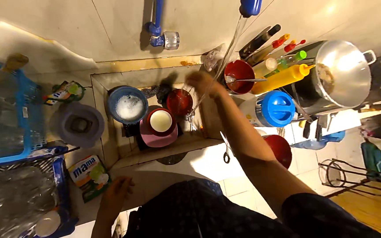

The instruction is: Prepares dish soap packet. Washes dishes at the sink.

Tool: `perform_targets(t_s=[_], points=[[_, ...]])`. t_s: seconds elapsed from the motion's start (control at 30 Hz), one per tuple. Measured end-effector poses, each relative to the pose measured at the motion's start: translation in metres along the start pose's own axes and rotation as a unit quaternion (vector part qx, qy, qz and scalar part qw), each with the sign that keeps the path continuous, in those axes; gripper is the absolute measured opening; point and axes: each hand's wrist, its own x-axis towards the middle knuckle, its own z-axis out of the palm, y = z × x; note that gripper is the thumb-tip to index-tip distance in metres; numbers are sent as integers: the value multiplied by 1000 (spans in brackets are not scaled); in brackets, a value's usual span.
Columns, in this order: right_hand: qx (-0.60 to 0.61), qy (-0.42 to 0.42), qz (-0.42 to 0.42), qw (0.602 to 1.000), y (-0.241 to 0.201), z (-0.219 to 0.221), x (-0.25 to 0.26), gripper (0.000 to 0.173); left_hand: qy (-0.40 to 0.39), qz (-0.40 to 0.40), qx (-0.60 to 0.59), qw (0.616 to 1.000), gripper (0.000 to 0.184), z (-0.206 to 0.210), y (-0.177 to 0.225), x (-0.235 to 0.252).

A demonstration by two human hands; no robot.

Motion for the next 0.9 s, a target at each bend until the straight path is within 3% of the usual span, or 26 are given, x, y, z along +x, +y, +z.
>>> perform_targets(t_s=[0.07,0.13,0.27,0.37,0.5,0.6,0.67,0.73,0.8,0.9], points=[[99,61,-31,993,-44,-26,19,63,-3,0,-1,1000,27,0,4,0],[166,57,-93,980,-78,-42,37,73,-2,7,-2,1000,27,0,3,0],[144,1,-181,973,-96,-48,71,38,7,-3,-8,1000,29,0,-3,-1],[138,-34,-141,980,-89,-40,84,47,15,-4,-16,1000,30,1,-8,-4],[233,-64,10,970,-90,-33,94,34,18,-2,-26,999,30,4,-12,-5],[277,-40,108,954,-105,-26,97,43,12,2,-26,1000,29,6,-10,-3],[281,0,117,952,-105,-18,90,51,7,3,-27,1000,28,8,-8,-2],[279,27,86,956,-91,-9,67,56,12,6,-27,1000,27,8,-6,-2],[229,50,75,969,-49,11,32,51,13,-6,-22,1000,28,7,-6,-4],[-8,1,205,979,50,63,-25,45,10,-21,-22,999,28,5,-15,-12]])
